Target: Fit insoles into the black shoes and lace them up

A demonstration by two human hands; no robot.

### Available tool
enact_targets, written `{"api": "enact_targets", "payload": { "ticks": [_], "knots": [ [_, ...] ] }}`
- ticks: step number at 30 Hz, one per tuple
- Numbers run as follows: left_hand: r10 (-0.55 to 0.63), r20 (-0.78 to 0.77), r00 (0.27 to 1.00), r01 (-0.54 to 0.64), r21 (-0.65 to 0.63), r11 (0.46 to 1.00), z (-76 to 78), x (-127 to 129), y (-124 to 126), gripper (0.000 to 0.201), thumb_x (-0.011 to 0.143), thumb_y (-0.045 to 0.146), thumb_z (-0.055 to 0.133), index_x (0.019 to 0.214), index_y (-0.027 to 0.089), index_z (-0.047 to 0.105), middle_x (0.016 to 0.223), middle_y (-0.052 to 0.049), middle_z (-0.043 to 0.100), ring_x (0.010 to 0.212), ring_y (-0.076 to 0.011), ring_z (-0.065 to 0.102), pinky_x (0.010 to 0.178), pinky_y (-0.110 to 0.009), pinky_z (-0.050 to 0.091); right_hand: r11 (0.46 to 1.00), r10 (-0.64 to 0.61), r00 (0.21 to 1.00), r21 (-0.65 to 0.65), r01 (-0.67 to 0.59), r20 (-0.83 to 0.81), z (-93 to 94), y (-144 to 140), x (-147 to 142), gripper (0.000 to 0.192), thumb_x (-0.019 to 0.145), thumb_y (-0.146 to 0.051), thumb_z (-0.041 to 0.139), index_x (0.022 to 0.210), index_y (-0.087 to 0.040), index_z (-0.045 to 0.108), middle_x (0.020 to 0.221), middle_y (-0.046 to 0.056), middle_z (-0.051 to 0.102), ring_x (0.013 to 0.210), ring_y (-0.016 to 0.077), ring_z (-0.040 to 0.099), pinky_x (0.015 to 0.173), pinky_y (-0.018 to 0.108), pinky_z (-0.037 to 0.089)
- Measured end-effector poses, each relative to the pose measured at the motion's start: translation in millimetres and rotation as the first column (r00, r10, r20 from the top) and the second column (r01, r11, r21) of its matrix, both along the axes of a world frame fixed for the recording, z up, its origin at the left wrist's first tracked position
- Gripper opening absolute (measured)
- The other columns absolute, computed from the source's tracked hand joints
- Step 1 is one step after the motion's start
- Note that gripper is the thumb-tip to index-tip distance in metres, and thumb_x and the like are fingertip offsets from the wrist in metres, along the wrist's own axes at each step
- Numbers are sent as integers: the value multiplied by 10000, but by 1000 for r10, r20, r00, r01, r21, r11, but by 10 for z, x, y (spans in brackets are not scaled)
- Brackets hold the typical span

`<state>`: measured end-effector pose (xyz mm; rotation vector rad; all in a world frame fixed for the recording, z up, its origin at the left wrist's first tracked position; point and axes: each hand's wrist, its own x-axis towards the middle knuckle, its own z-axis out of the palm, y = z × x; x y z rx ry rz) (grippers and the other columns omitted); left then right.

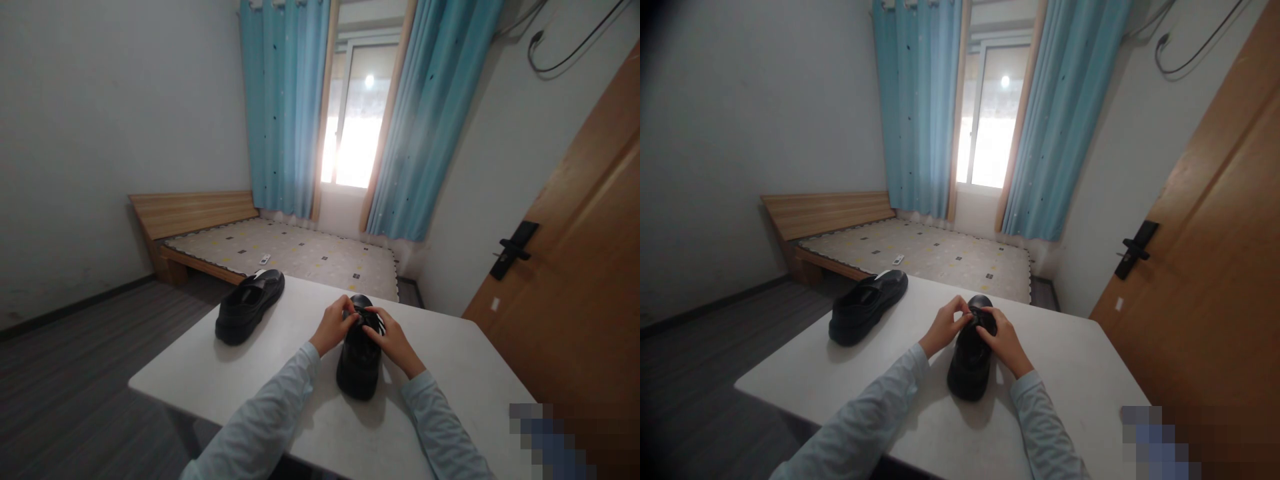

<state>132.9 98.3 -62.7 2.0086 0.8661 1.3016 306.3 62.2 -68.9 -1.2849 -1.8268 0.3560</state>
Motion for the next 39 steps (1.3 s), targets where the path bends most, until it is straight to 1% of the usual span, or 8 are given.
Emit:
{"api": "enact_targets", "payload": {
  "ticks": [5, 9, 15, 19, 22, 28, 33, 39],
  "knots": [
    [28, 6, 1000, -29, 6, 1000, 27, 4, -12, 78, 774, 187, 541, 744, 176, 469, 708, 25, 533, 693, -114, 522, 673, -237, 431, 1000, 0, 1000, -3, 1, 7, -1, 1, 1, 363, 746, -298, 590, 1091, -203, 530, 1101, 71, 606, 1059, 235, 551, 940, 405, 413],
    [32, 16, 999, -33, 13, 999, 55, -25, -35, 110, 743, 188, 591, 774, 175, 486, 718, 28, 551, 700, -112, 536, 694, -245, 447, 1000, -10, 1000, -4, 10, 6, 7, -7, -5, 364, 746, -295, 592, 1091, -195, 530, 1104, 78, 606, 1059, 237, 553, 946, 408, 411],
    [-50, 146, 988, 63, -82, 995, 23, -35, -33, 169, 728, 226, 634, 797, 173, 489, 755, 10, 563, 727, -116, 562, 683, -241, 491, 1000, -2, 1000, -1, 2, -5, 17, -15, -14, 366, 742, -295, 595, 1092, -211, 531, 1105, 74, 606, 1058, 240, 554, 947, 422, 412],
    [-58, 168, 984, 73, -83, 994, 18, -27, -36, 126, 753, 237, 603, 784, 169, 502, 751, 8, 554, 712, -110, 549, 653, -228, 492, 1000, 28, 1000, -7, -28, -2, 45, -35, -31, 365, 747, -297, 588, 1098, -212, 536, 1100, 68, 608, 1059, 237, 553, 944, 414, 415],
    [-8, 107, 994, 13, -41, 999, 33, -28, -39, 96, 755, 225, 597, 762, 165, 522, 736, 9, 558, 677, -102, 524, 639, -227, 476, 1000, 29, 1000, -4, -29, -3, 59, -43, -43, 354, 747, -293, 586, 1089, -212, 543, 1086, 66, 613, 1045, 236, 560, 935, 412, 423],
    [177, -68, 982, -169, 107, 980, 75, -52, -52, 81, 719, 155, 634, 738, 178, 559, 729, 10, 558, 687, -121, 497, 659, -250, 432, 1000, -2, 1000, -2, 2, 7, 32, -19, -42, 365, 744, -295, 588, 1093, -203, 535, 1088, 77, 607, 1050, 237, 554, 926, 408, 428],
    [210, -144, 967, -192, 130, 973, 57, -74, -24, 168, 710, 50, 598, 783, 201, 592, 784, -4, 591, 723, -142, 502, 665, -256, 430, 999, -35, 999, 14, 35, 13, 11, -7, -41, 334, 752, -305, 576, 1069, -205, 542, 1070, 75, 611, 1028, 236, 564, 917, 412, 431],
    [205, -227, 952, -169, 171, 971, -13, -67, 35, 142, 765, 123, 591, 854, 222, 640, 768, -21, 631, 808, -188, 486, 727, -294, 421, 998, -63, 998, 31, 62, 16, 18, -9, -51, 318, 758, -316, 568, 1057, -211, 545, 1052, 69, 614, 1001, 231, 573, 902, 408, 439]
  ]
}}
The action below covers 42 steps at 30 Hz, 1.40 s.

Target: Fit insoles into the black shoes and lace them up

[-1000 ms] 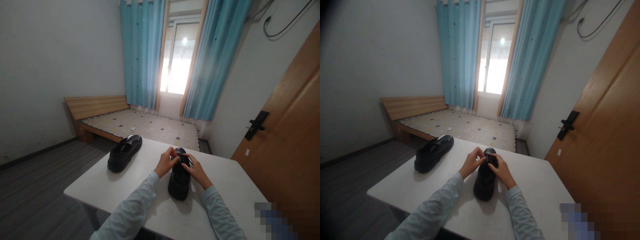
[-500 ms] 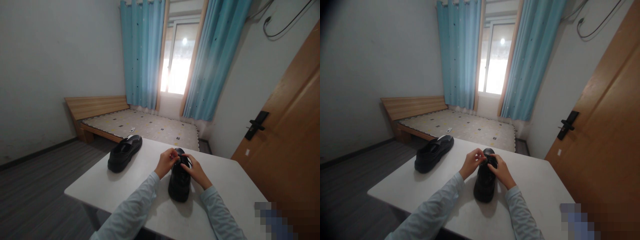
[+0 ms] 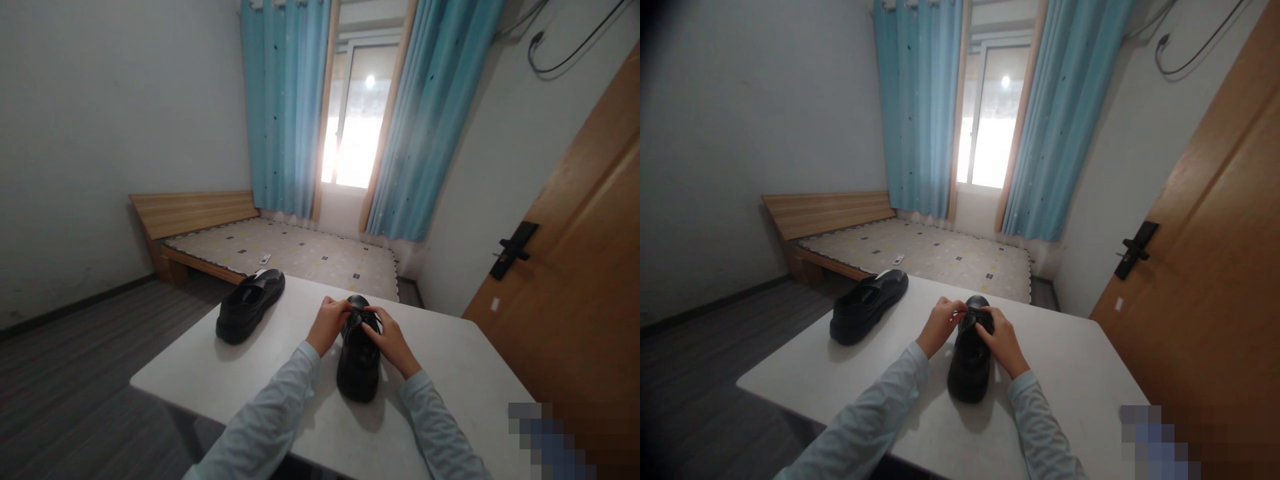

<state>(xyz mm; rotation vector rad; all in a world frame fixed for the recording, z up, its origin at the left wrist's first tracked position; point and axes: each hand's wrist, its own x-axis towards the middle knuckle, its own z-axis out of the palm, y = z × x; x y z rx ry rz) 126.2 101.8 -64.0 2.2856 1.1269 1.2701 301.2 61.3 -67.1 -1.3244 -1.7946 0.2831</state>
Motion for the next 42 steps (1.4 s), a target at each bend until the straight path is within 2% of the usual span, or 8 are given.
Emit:
{"api": "enact_targets", "payload": {
  "ticks": [5, 11, 15, 21, 28, 33, 37, 42],
  "knots": [
    [16, -27, 1000, -15, 37, 999, 7, -23, -22, 99, 786, 176, 592, 849, 219, 656, 735, -33, 632, 814, -205, 469, 722, -299, 404, 999, -35, 999, 8, 35, 16, -20, 13, -12, 304, 768, -319, 560, 1051, -207, 544, 1050, 75, 611, 993, 237, 573, 892, 407, 440],
    [10, 38, 999, -6, -97, 995, 2, -84, -5, 96, 747, 292, 661, 818, 230, 681, 710, -20, 655, 811, -207, 510, 720, -307, 405, 997, -77, 997, 28, 78, -8, -42, 7, -43, 293, 776, -335, 551, 1030, -188, 546, 1049, 93, 610, 999, 248, 564, 895, 417, 430],
    [39, -58, 998, -42, -42, 998, -13, -141, 43, 87, 733, 297, 676, 793, 238, 699, 720, -27, 667, 784, -212, 500, 720, -317, 385, 997, -72, 997, 7, 72, -33, -24, -8, -49, 299, 769, -341, 554, 1023, -184, 553, 1048, 95, 617, 995, 250, 569, 894, 413, 433],
    [218, -248, 944, -209, 64, 976, 43, -197, 21, 55, 762, 245, 625, 754, 214, 669, 774, -47, 614, 812, -215, 477, 732, -322, 372, 998, -60, 997, 22, 61, -48, -25, -10, -34, 304, 755, -327, 562, 1026, -189, 556, 1045, 90, 624, 993, 250, 575, 895, 417, 433],
    [414, -197, 889, -392, 144, 909, 119, -254, -15, 43, 780, 200, 543, 809, 189, 572, 872, -53, 574, 876, -219, 502, 757, -334, 401, 998, -62, 997, 0, 62, -42, -34, -9, -15, 329, 750, -334, 564, 1038, -174, 551, 1057, 100, 622, 1008, 248, 570, 904, 404, 428],
    [161, 133, 978, -166, 24, 986, 128, -224, 7, 22, 803, 165, 487, 801, 183, 500, 861, -35, 616, 858, -171, 566, 809, -308, 425, 997, -71, 997, 2, 71, -44, -41, -9, 1, 333, 745, -341, 567, 1034, -177, 555, 1055, 100, 627, 1003, 251, 576, 892, 407, 437],
    [-23, 389, 921, 75, -119, 990, 149, -176, -26, 89, 838, 231, 467, 765, 191, 439, 834, -22, 653, 843, -152, 609, 797, -288, 440, 997, -73, 996, 25, 74, -49, -66, -2, 13, 342, 745, -351, 572, 1036, -172, 551, 1061, 108, 617, 1015, 255, 565, 907, 420, 425],
    [-131, 523, 843, 254, -172, 952, 174, -151, -71, 96, 856, 260, 456, 810, 194, 404, 746, 3, 644, 776, -143, 629, 759, -277, 441, 996, -80, 995, 46, 82, -56, -86, 5, 23, 368, 741, -358, 589, 1053, -169, 537, 1055, 112, 609, 1012, 256, 560, 912, 426, 421]
  ]
}}
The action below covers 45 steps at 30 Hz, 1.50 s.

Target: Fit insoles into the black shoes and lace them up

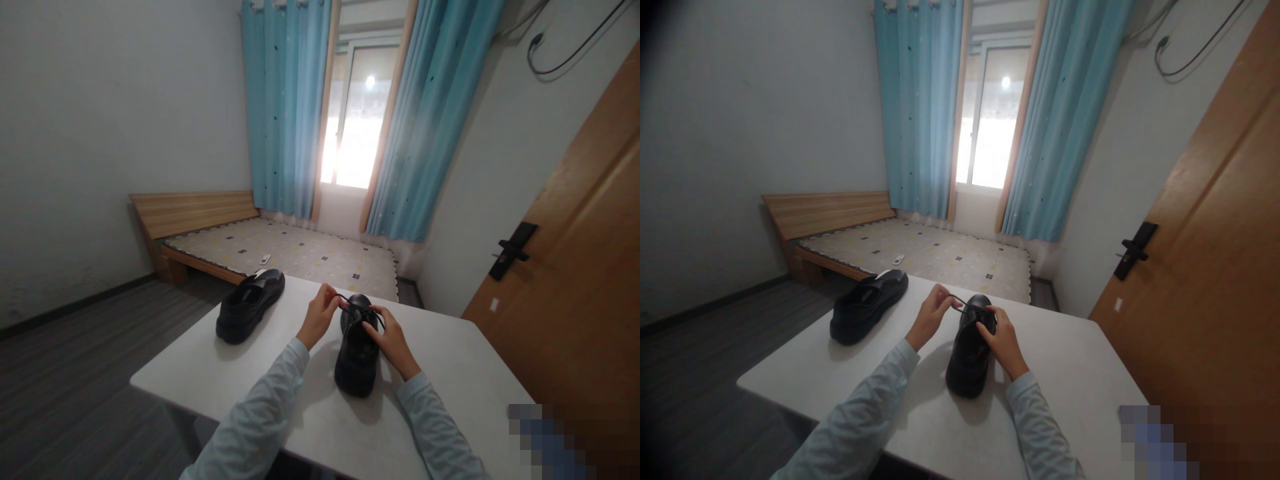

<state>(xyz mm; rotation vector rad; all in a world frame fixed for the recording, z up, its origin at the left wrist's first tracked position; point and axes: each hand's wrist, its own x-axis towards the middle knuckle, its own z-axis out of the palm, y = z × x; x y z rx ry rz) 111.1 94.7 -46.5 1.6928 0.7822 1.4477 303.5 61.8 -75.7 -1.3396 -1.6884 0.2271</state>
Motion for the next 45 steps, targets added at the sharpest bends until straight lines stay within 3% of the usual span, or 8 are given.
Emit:
{"api": "enact_targets", "payload": {
  "ticks": [6, 12, 19, 30, 37, 45],
  "knots": [
    [-22, 39, 999, 23, -27, 999, -37, 2, 41, 125, 856, 303, 464, 847, 186, 421, 688, 27, 574, 691, -128, 617, 734, -289, 463, 1000, -25, 1000, 15, 25, 11, -16, 6, 0, 363, 741, -359, 589, 1048, -173, 539, 1053, 111, 605, 1014, 260, 553, 911, 441, 415],
    [-72, 128, 989, 77, -37, 996, -73, 20, 80, 171, 832, 341, 490, 839, 181, 432, 681, 54, 442, 585, -76, 499, 614, -248, 503, 999, -36, 999, -24, 36, 14, -33, 10, 0, 374, 738, -366, 580, 1060, -181, 532, 1080, 117, 588, 1015, 272, 550, 819, 440, 462],
    [19, 33, 999, -19, -2, 1000, -23, -40, 75, 176, 838, 342, 490, 864, 168, 504, 697, 22, 494, 583, -80, 485, 517, -185, 407, 998, -28, 1000, -50, 28, 6, -45, 6, 19, 403, 741, -379, 578, 1087, -183, 513, 1104, 116, 561, 1025, 267, 535, 790, 421, 480],
    [82, -6, 997, -82, 7, 997, -5, -61, 76, 214, 807, 373, 531, 849, 164, 548, 726, -7, 559, 666, -112, 521, 566, -203, 408, 999, -22, 999, -49, 20, -34, -50, -2, 42, 393, 778, -451, 538, 1076, -195, 536, 1088, 99, 566, 990, 251, 545, 782, 404, 475],
    [119, -54, 991, -117, 50, 992, 50, -80, 15, 310, 862, 412, 427, 785, 161, 593, 623, 13, 540, 613, -112, 517, 604, -220, 421, 1000, -16, 998, -17, 15, -66, -7, -16, 61, 312, 871, -416, 398, 952, -192, 599, 972, 82, 599, 892, 214, 558, 758, 352, 464],
    [149, -170, 974, -133, 103, 986, 8, -37, 20, 270, 875, 367, 431, 816, 178, 613, 717, 4, 626, 716, -129, 597, 699, -243, 442, 997, -71, 990, -25, 69, -122, -54, 34, 110, 243, 812, -393, 475, 823, -173, 576, 860, 80, 602, 757, 207, 572, 626, 324, 479]
  ]
}}
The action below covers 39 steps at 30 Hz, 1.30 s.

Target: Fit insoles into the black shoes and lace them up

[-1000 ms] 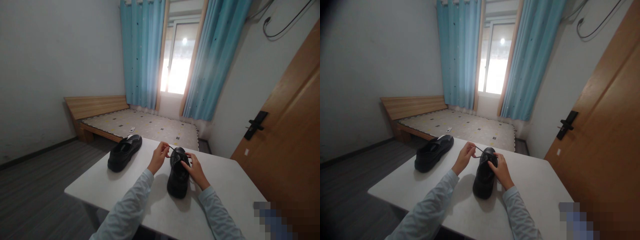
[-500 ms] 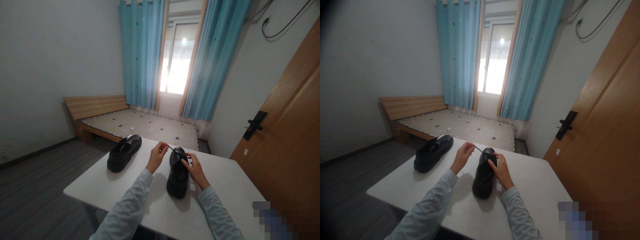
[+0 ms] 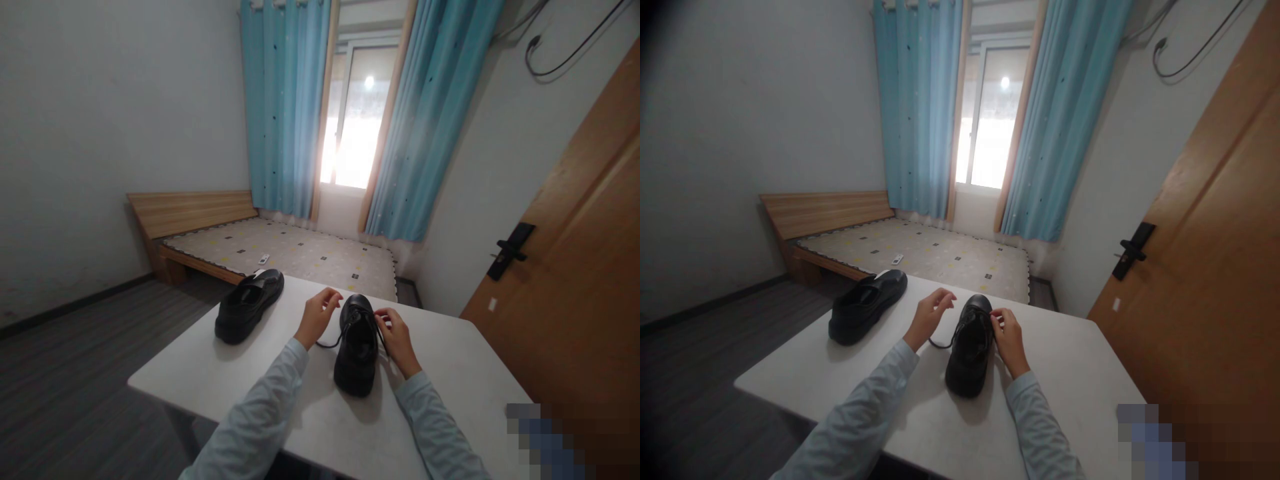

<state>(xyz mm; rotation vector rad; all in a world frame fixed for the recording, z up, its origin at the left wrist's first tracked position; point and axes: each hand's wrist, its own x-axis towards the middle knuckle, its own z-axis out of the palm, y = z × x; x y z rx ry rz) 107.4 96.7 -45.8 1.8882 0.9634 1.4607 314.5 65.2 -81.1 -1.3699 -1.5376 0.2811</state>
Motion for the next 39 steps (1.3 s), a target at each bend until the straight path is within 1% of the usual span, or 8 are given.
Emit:
{"api": "enact_targets", "payload": {
  "ticks": [3, 6, 13, 17, 22, 26, 31, 39],
  "knots": [
    [-48, -54, 997, 48, 6, 999, -48, 44, -1, 226, 867, 340, 457, 911, 186, 617, 865, -24, 666, 822, -150, 618, 758, -274, 462, 1000, -8, 1000, -12, 7, -30, 0, 15, 3, 260, 787, -423, 508, 790, -172, 577, 823, 77, 612, 730, 208, 575, 612, 327, 479],
    [-77, -114, 990, 81, 33, 996, -82, 84, -19, 234, 831, 321, 522, 1009, 192, 602, 1015, -53, 656, 926, -178, 606, 842, -325, 461, 1000, -3, 998, -25, 1, -67, 11, 20, -5, 271, 768, -443, 532, 783, -177, 580, 813, 73, 622, 719, 209, 578, 618, 335, 485],
    [-124, -211, 970, 141, 68, 988, -161, 134, -30, 463, 743, 300, 632, 1176, 184, 518, 1199, -107, 569, 1124, -236, 515, 980, -402, 390, 999, -16, 993, -40, 12, -114, 15, 52, -16, 306, 735, -480, 562, 764, -176, 594, 808, 73, 639, 705, 212, 589, 631, 349, 481],
    [-176, -227, 958, 193, 56, 979, -204, 150, -18, 549, 692, 285, 678, 1201, 188, 498, 1215, -116, 550, 1149, -251, 495, 994, -418, 378, 1000, -3, 992, -29, -1, -127, -6, 89, -4, 338, 720, -509, 573, 750, -174, 597, 793, 74, 640, 697, 213, 587, 625, 349, 479],
    [-195, -245, 950, 207, 21, 978, -212, 159, -21, 558, 690, 234, 659, 1214, 163, 482, 1226, -135, 536, 1160, -255, 484, 1003, -428, 369, 999, -5, 989, -35, -1, -148, -47, 135, 13, 363, 711, -529, 579, 738, -167, 597, 791, 82, 637, 707, 219, 586, 634, 353, 473],
    [-208, -224, 952, 218, 19, 976, -221, 169, -17, 555, 676, 165, 630, 1212, 173, 483, 1227, -121, 536, 1160, -248, 483, 1013, -427, 360, 1000, 0, 988, -31, -5, -154, -63, 157, 13, 379, 707, -544, 581, 724, -167, 598, 767, 78, 636, 690, 215, 582, 639, 354, 468],
    [-211, -219, 953, 217, 6, 976, -210, 178, -30, 543, 675, 145, 601, 1205, 164, 485, 1208, -120, 543, 1138, -242, 495, 1007, -422, 368, 1000, -30, 986, -5, 29, -167, -26, 142, -17, 382, 705, -555, 577, 699, -174, 588, 723, 64, 628, 657, 207, 569, 612, 341, 462],
    [-207, -233, 950, 208, -19, 978, -213, 194, -35, 522, 689, 143, 578, 1200, 145, 470, 1195, -131, 536, 1130, -246, 492, 995, -425, 375, 1000, -5, 979, 26, 11, -205, 29, 118, -64, 325, 731, -506, 572, 712, -181, 570, 715, 53, 619, 709, 213, 566, 618, 323, 450]
  ]
}}
